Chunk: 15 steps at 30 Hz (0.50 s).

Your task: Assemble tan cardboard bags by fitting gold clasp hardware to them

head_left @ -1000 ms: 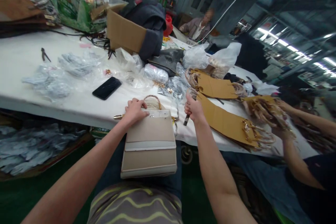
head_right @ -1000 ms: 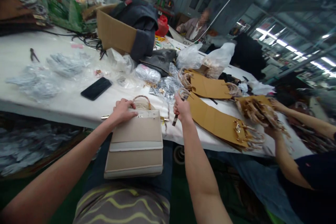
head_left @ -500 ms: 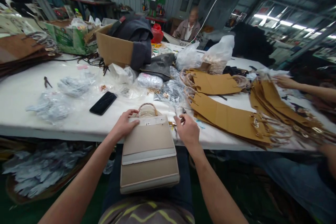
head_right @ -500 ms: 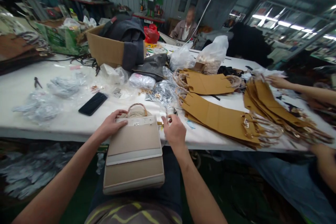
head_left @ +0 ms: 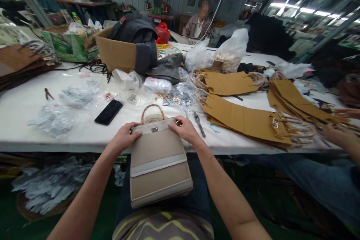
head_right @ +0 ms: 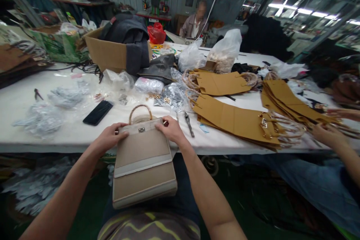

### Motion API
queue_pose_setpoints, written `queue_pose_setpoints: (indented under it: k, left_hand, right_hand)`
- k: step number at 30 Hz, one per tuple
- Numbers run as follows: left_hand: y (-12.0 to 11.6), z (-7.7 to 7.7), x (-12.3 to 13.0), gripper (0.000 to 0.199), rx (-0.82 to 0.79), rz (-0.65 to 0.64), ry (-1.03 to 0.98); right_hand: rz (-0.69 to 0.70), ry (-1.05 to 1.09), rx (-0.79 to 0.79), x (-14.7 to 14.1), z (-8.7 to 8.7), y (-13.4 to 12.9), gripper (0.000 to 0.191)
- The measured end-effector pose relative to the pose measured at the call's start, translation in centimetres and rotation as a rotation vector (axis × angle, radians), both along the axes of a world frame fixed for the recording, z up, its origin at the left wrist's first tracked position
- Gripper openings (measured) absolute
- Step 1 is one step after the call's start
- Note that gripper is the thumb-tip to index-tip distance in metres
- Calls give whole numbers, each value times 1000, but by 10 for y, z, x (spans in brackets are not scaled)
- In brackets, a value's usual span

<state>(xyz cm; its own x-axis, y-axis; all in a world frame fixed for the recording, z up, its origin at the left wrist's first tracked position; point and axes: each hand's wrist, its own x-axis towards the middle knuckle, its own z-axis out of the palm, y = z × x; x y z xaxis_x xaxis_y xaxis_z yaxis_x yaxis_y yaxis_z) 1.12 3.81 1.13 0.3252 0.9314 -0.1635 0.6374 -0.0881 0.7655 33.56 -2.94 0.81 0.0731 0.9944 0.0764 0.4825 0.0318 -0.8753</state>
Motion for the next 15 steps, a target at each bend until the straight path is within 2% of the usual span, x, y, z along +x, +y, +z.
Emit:
queue_pose_setpoints:
  k: [6,11,15]
  left_hand:
    - [2,-4,-1,64,-38,-5,-77]
    - [10,-6,6,66,-13,28,-114]
    - [18,-4,5,72,-75,-13,-141]
  right_hand:
    - [44,-31,-57,9,-11,5,32]
    - [74,109,-153,15,-16,7,29]
    - [78,153,-147,15,-12,10,51]
